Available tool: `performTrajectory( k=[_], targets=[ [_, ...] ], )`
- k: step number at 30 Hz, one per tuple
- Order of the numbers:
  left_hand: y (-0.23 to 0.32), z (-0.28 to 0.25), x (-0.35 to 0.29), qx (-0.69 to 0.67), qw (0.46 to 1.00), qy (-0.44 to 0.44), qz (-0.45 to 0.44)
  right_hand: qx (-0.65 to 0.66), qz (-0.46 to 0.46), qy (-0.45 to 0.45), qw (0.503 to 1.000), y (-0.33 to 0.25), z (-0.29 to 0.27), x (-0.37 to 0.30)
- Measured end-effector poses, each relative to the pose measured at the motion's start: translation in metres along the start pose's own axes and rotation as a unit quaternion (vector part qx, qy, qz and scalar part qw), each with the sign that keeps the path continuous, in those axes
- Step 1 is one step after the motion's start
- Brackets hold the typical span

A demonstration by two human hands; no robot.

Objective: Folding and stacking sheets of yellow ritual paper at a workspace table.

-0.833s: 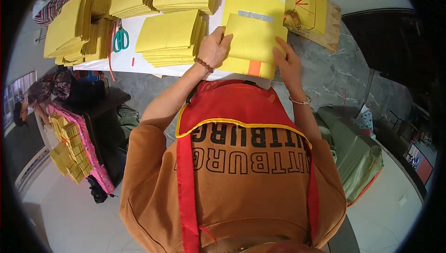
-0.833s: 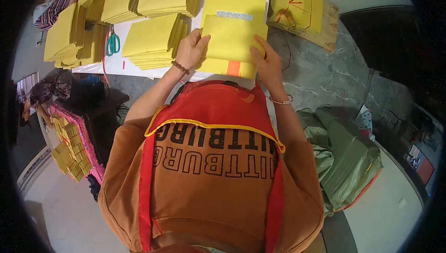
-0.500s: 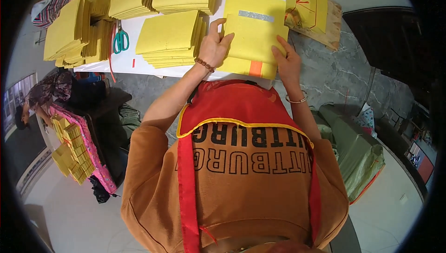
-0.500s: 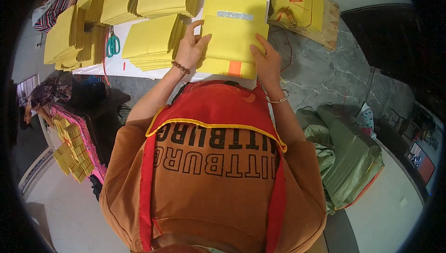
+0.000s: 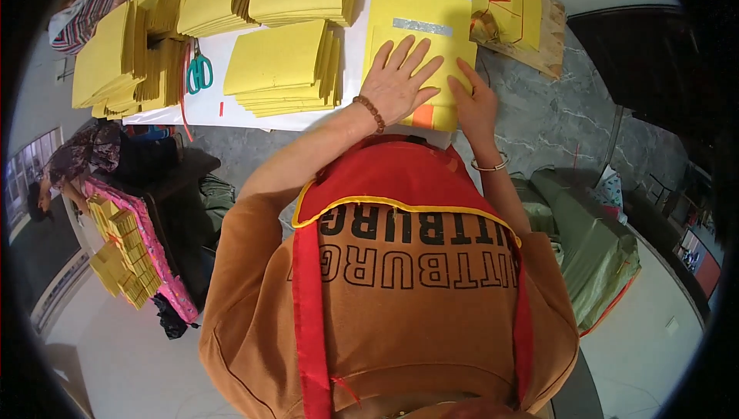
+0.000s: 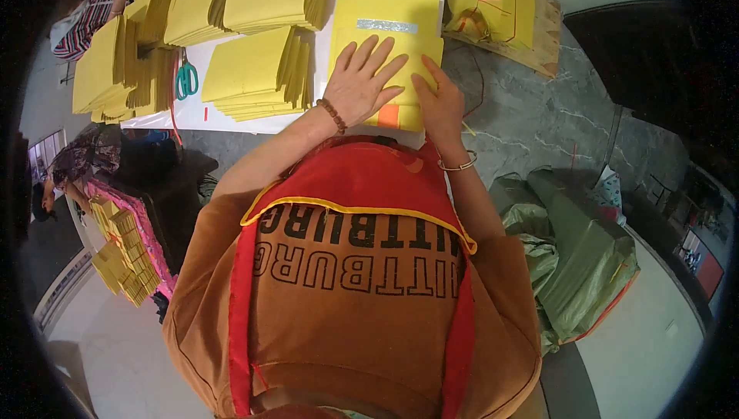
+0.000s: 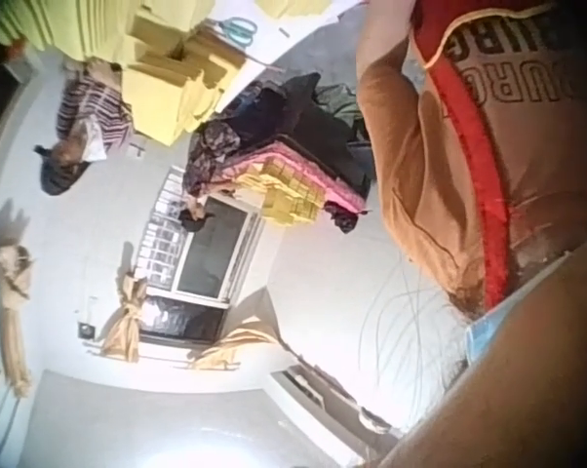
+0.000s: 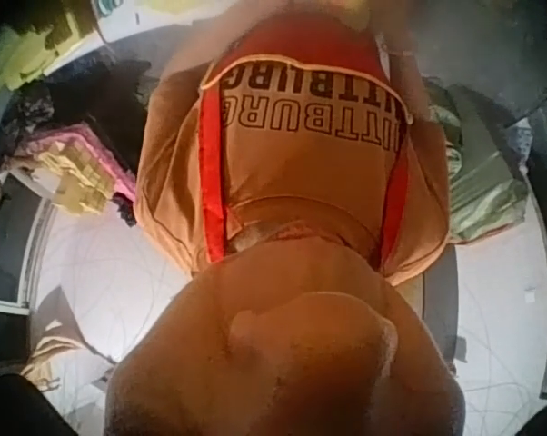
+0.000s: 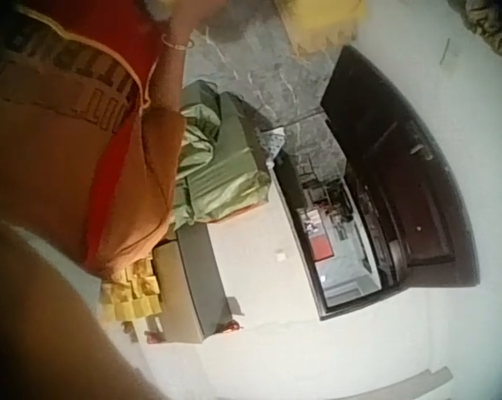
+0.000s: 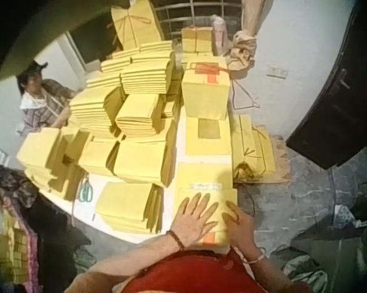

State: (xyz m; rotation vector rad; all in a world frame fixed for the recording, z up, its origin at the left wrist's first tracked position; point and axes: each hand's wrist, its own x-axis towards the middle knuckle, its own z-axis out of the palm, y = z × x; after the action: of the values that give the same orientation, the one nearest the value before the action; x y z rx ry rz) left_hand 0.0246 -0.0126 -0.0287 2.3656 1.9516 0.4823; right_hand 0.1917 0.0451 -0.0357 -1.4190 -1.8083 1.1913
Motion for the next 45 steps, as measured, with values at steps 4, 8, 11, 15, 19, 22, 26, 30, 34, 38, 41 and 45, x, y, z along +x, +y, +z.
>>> performTrajectory(
  k=[4,8,11,15,19,22,26,30,34,38,41,45],
  targets=[
    [0.000,0.007,0.001,0.016,1.000,-0.002,-0.005,0.002,0.015,-0.016,1.000,-0.005,-0.011,-0.001],
    [-0.004,0.008,0.005,0.027,0.999,-0.017,-0.012,-0.305,-0.222,0.034,0.926,-0.006,-0.016,-0.017],
    [-0.008,0.005,0.007,0.036,0.999,-0.009,-0.002,-0.355,-0.269,-0.147,0.883,-0.006,-0.007,-0.027],
    [-0.015,0.002,0.005,-0.015,1.000,-0.004,0.015,-0.339,-0.239,-0.156,0.897,0.011,0.002,-0.028],
    [-0.023,-0.009,-0.003,-0.140,0.988,-0.033,0.059,-0.328,-0.242,-0.161,0.899,0.008,-0.002,-0.035],
    [-0.013,-0.012,-0.014,-0.057,0.993,-0.037,0.095,-0.363,-0.236,-0.179,0.884,0.012,-0.007,-0.040],
    [0.002,-0.018,-0.017,0.090,0.984,-0.063,0.137,0.034,-0.161,-0.210,0.964,0.017,-0.030,-0.030],
    [0.005,-0.007,-0.017,0.165,0.976,0.014,0.143,0.295,0.049,-0.044,0.953,0.011,-0.035,-0.018],
    [-0.011,-0.016,-0.001,0.041,0.995,-0.002,0.095,0.275,-0.017,0.036,0.961,-0.004,-0.022,-0.003],
    [-0.030,-0.086,-0.007,0.012,0.987,0.135,0.089,0.305,-0.059,0.050,0.949,-0.038,-0.005,-0.006],
    [-0.071,-0.128,-0.040,0.040,0.983,0.169,0.062,0.332,-0.039,-0.034,0.942,-0.054,0.016,-0.008],
    [-0.120,-0.137,-0.091,0.108,0.986,0.126,-0.017,0.360,0.032,-0.203,0.910,-0.082,0.063,-0.016]
  ],
)
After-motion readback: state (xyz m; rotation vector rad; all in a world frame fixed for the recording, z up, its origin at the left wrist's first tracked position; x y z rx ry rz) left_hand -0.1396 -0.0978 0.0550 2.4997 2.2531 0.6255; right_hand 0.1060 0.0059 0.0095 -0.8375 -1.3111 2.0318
